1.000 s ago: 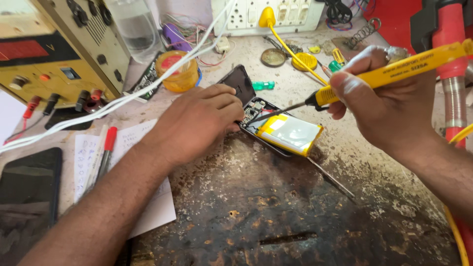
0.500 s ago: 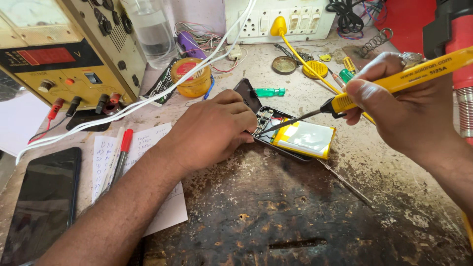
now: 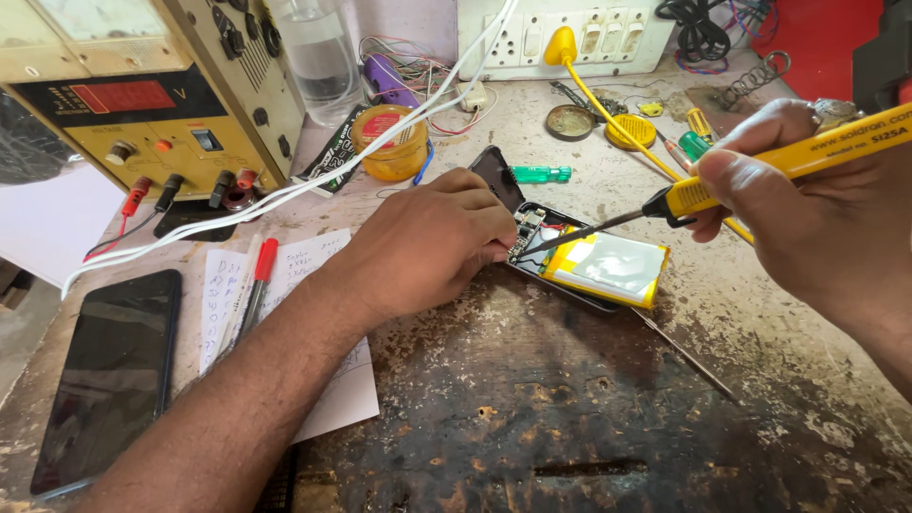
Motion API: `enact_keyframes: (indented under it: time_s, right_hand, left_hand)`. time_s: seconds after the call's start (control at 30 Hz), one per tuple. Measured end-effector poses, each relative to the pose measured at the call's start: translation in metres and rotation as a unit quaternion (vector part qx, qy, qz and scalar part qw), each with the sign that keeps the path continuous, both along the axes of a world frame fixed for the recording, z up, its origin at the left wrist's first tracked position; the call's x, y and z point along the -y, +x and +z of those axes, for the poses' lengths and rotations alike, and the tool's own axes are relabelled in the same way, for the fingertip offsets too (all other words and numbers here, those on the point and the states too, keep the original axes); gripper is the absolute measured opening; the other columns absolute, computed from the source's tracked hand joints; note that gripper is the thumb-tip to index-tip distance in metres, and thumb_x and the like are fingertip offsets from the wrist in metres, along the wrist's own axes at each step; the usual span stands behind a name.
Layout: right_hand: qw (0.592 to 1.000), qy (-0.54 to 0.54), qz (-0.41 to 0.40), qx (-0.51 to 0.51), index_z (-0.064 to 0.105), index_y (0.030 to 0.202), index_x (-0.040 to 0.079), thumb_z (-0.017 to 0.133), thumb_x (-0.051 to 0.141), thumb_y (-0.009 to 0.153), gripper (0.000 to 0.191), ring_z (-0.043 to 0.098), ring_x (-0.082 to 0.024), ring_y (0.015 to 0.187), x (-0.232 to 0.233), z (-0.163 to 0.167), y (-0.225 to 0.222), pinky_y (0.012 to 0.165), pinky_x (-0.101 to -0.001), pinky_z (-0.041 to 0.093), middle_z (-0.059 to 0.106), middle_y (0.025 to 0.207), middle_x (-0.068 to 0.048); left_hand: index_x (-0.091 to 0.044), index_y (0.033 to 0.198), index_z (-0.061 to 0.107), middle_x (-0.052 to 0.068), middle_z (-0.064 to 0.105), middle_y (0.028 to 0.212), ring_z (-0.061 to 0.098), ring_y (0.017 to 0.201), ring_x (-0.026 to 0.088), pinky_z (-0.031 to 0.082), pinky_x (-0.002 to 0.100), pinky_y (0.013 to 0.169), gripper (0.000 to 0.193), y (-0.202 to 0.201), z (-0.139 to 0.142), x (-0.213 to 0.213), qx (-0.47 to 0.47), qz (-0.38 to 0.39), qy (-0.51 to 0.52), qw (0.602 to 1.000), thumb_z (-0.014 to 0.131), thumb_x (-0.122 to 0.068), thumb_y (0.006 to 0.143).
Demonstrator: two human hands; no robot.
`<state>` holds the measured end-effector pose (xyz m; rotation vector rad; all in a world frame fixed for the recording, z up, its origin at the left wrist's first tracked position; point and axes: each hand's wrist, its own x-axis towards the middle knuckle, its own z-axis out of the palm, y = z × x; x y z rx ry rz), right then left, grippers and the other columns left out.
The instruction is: The person repairs a small electronic device at a cluttered workbench. They use a soldering iron on the device's circuit board, pry open the casing, remove the battery and board, then hold the board and work on its contacts with a soldering iron and a small probe while repositioning it.
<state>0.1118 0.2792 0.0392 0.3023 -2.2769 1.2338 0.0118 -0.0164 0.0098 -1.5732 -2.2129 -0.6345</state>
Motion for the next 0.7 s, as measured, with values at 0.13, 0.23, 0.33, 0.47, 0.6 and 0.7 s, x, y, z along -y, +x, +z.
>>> enact_keyframes:
  time_s: [0.13,0.23,0.33,0.47,0.6,0.7]
  right_hand:
    - [1.0,-0.008,-0.006,-0.002,0.058,0.102,-0.004,0.058,0.007,0.107,0.013,0.069,-0.019,0.071,-0.0003,0.0006,-0.0005,0.064,-0.0326,0.06,0.067,0.089,-0.015]
    - [1.0,-0.015,-0.001,-0.018,0.056,0.1,-0.002,0.057,0.009,0.107,0.013,0.069,-0.019,0.071,-0.0015,0.0012,-0.0016,0.065,-0.0325,0.061,0.066,0.087,-0.014]
    - [1.0,-0.001,-0.015,-0.019,0.055,0.101,-0.002,0.057,0.009,0.109,0.014,0.069,-0.021,0.071,-0.0026,0.0005,-0.0018,0.066,-0.0336,0.06,0.065,0.086,-0.016]
    - [1.0,-0.01,-0.005,-0.015,0.055,0.101,-0.003,0.057,0.009,0.108,0.014,0.069,-0.021,0.07,-0.0026,-0.0021,-0.0031,0.064,-0.0343,0.061,0.066,0.086,-0.017]
    - [1.0,-0.004,-0.007,-0.012,0.056,0.102,-0.003,0.056,0.009,0.107,0.013,0.07,-0.021,0.07,-0.0027,-0.0029,-0.003,0.064,-0.0341,0.061,0.067,0.087,-0.017]
    - [1.0,0.008,-0.011,-0.009,0.055,0.102,-0.004,0.056,0.009,0.108,0.014,0.07,-0.021,0.071,-0.0027,-0.0025,-0.0031,0.065,-0.0343,0.061,0.067,0.088,-0.018]
  left_hand:
    - [-0.012,0.093,0.069,0.002,0.071,0.101,0.064,0.108,0.027,0.055,0.042,0.08,0.009,0.0013,-0.0023,-0.002,-0.015,0.013,0.007,1.0,0.074,-0.013,0.086]
    - [-0.012,0.092,0.069,0.002,0.071,0.1,0.064,0.108,0.027,0.055,0.043,0.08,0.008,0.0014,-0.0032,-0.0031,-0.025,0.027,0.001,0.999,0.074,-0.013,0.086]
    - [-0.012,0.092,0.068,0.002,0.07,0.099,0.063,0.109,0.027,0.055,0.043,0.081,0.008,0.0008,-0.0035,-0.0043,-0.022,0.029,-0.002,0.999,0.074,-0.014,0.086]
    - [-0.012,0.092,0.068,0.002,0.07,0.099,0.063,0.109,0.027,0.054,0.043,0.082,0.008,0.0007,-0.0041,-0.0047,-0.022,0.031,-0.001,0.999,0.073,-0.014,0.086]
    - [-0.012,0.093,0.068,0.002,0.07,0.1,0.063,0.109,0.027,0.054,0.043,0.082,0.009,0.0005,-0.0052,-0.0055,-0.021,0.035,0.0,0.999,0.073,-0.013,0.085]
    - [-0.012,0.093,0.068,0.002,0.07,0.1,0.063,0.109,0.027,0.054,0.043,0.082,0.008,0.0,-0.006,-0.0065,-0.021,0.037,-0.005,0.999,0.073,-0.015,0.088]
